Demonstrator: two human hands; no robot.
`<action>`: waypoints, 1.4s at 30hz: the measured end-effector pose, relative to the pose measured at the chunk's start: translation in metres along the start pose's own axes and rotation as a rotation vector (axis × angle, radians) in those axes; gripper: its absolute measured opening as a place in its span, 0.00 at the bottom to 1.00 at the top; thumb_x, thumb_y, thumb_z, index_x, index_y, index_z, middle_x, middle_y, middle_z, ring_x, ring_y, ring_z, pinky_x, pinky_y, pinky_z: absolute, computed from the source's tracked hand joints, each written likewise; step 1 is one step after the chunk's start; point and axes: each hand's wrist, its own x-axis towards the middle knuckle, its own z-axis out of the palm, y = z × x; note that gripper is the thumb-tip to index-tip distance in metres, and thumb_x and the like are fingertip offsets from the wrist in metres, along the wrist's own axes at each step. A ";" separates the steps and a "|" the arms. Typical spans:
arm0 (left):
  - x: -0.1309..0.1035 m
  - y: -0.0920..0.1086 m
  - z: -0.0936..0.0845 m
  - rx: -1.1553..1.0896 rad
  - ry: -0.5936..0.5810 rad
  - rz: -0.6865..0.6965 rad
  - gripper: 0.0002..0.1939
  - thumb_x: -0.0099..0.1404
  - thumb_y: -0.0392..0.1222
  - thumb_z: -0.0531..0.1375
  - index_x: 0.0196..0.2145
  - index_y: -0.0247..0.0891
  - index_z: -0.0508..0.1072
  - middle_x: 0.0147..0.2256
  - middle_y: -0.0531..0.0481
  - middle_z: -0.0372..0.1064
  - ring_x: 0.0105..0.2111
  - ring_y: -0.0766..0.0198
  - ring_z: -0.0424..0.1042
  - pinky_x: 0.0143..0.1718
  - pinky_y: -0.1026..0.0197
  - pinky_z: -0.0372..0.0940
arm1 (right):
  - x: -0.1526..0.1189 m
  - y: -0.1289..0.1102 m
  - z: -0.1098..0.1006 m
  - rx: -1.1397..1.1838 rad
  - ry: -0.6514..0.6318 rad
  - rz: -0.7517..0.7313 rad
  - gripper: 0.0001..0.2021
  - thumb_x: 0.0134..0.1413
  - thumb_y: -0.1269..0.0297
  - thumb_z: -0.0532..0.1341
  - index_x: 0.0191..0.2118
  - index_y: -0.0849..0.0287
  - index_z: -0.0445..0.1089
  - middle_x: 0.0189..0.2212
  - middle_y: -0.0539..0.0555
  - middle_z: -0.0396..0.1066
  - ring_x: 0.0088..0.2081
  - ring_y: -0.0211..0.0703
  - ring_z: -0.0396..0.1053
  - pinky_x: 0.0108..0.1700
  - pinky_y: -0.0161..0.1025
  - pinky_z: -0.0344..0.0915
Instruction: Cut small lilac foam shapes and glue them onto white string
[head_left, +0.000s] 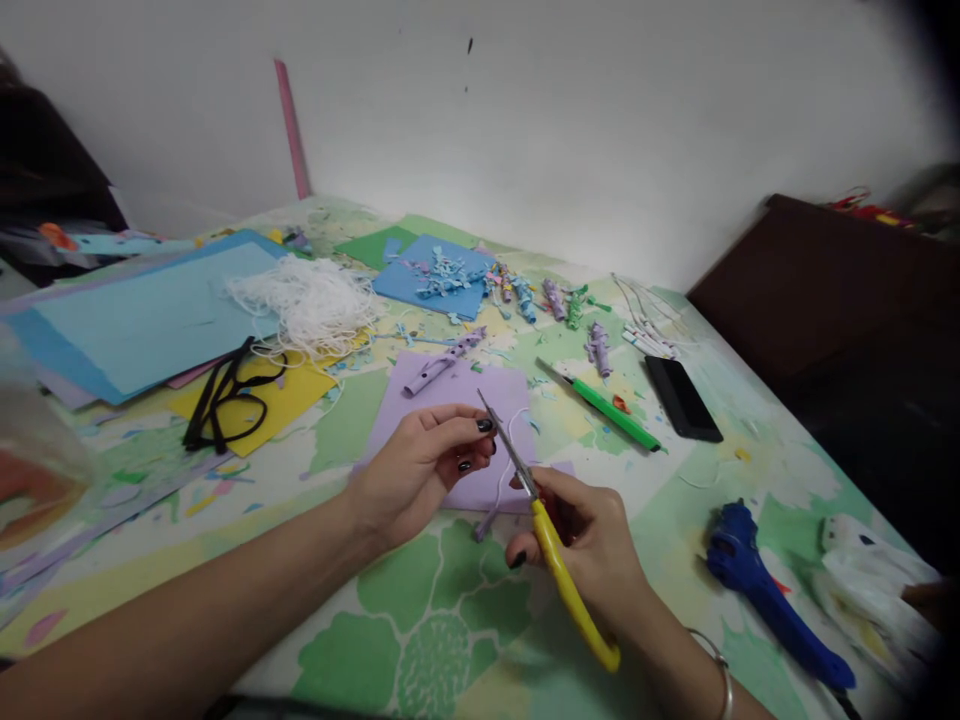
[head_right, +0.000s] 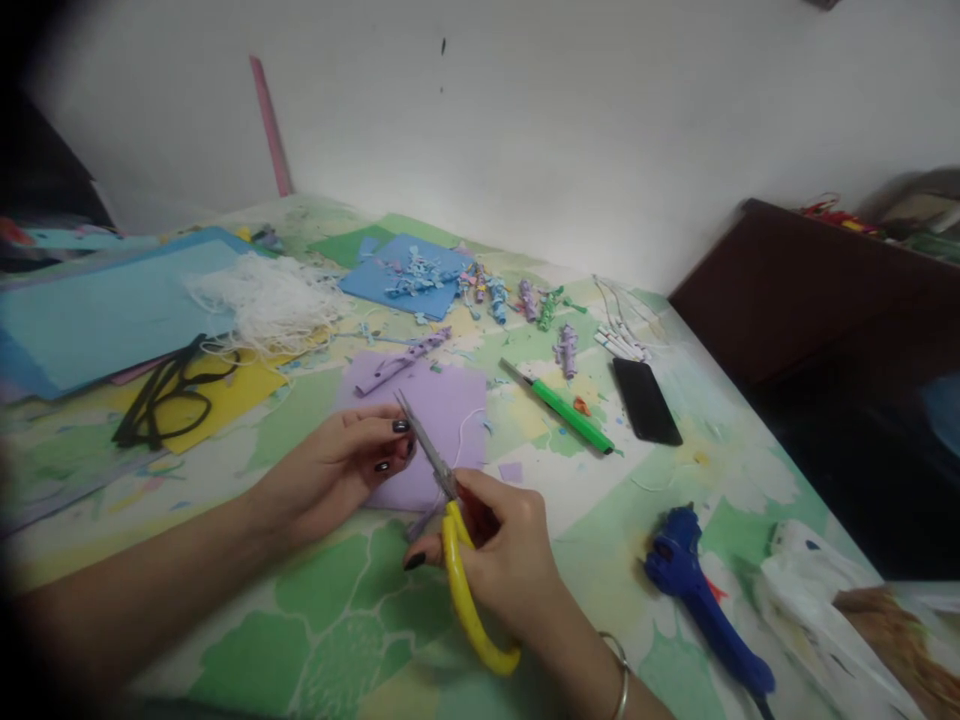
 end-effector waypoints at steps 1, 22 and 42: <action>-0.001 -0.001 0.000 -0.022 -0.001 -0.009 0.01 0.51 0.28 0.64 0.25 0.30 0.76 0.22 0.51 0.70 0.22 0.72 0.68 0.26 0.71 0.63 | 0.000 0.000 0.001 -0.002 0.007 -0.007 0.17 0.37 0.63 0.72 0.21 0.60 0.61 0.16 0.42 0.50 0.21 0.31 0.46 0.21 0.31 0.45; -0.005 0.015 -0.001 -0.253 -0.067 -0.304 0.05 0.50 0.26 0.60 0.19 0.28 0.71 0.18 0.52 0.62 0.16 0.77 0.60 0.12 0.76 0.49 | 0.001 -0.003 0.007 0.027 0.026 -0.017 0.16 0.35 0.60 0.73 0.21 0.60 0.66 0.17 0.44 0.52 0.21 0.32 0.48 0.20 0.31 0.48; -0.010 0.028 0.000 0.602 -0.018 0.246 0.04 0.55 0.30 0.62 0.26 0.34 0.77 0.16 0.52 0.72 0.10 0.71 0.65 0.10 0.71 0.59 | -0.001 -0.002 0.000 0.063 -0.001 0.039 0.14 0.34 0.63 0.74 0.22 0.61 0.68 0.17 0.43 0.50 0.22 0.32 0.46 0.21 0.32 0.45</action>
